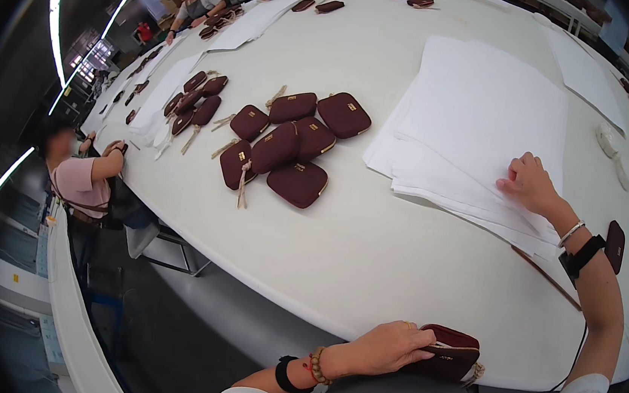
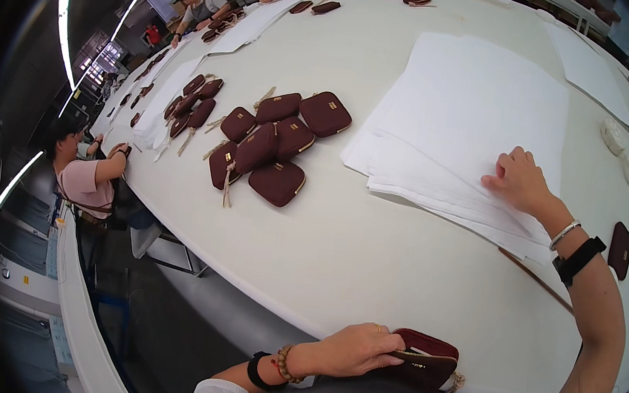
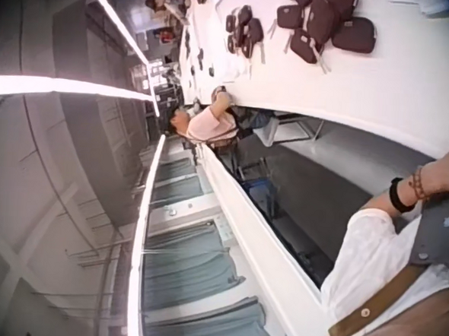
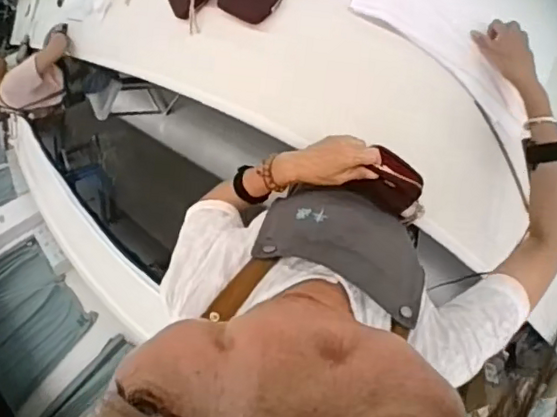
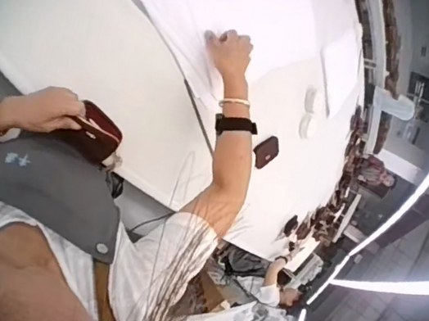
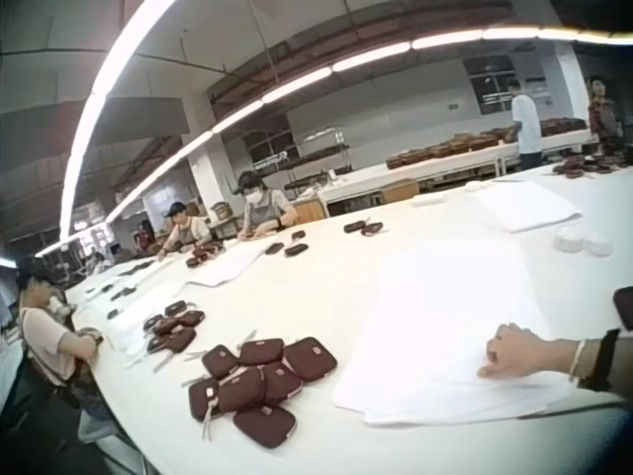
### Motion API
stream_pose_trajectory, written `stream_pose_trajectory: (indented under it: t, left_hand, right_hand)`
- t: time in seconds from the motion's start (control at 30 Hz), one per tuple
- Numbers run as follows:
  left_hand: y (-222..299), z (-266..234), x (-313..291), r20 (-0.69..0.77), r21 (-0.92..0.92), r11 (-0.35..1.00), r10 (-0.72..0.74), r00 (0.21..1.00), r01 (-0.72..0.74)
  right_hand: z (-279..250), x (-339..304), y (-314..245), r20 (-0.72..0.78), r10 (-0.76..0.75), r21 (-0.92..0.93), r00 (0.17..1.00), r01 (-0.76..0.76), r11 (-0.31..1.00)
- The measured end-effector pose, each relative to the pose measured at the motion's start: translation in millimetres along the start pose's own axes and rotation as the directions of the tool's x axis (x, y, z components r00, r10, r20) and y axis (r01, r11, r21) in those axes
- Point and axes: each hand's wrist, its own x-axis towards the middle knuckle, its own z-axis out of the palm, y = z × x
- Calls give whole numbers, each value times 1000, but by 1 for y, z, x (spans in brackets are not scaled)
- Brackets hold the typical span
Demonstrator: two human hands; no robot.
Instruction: The person repeatedly stuffs white tissue paper into small maroon zippered pouches on a white table. They open each pouch, insert the paper, and zip it closed, then place it aside. The process is repeated for multiple pouches in a continuous assembly line fashion.
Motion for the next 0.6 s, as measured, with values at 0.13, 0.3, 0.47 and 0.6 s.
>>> stream_pose_trajectory:
  t: [0.13, 0.3, 0.47, 0.6]
  left_hand:
    - [-2, 3, 0, -21, -16, 1000, -4, 1000, 4]
    - [-5, 4, 3, -21, -11, 999, -39, 999, 39]
    - [-4, 7, 3, -54, 2, 1000, -23, 998, 23]
    - [-2, 7, 0, -62, -12, 1000, -28, 998, 27]
  right_hand:
    - [16, 2, 10, -8, 49, 0, 999, -49, 999]
    - [19, 10, 16, -32, 1, 64, 999, 1, 998]
    - [21, 3, 13, -103, 44, 27, 994, -42, 999]
    - [22, 4, 9, -100, 82, 29, 992, -79, 996]
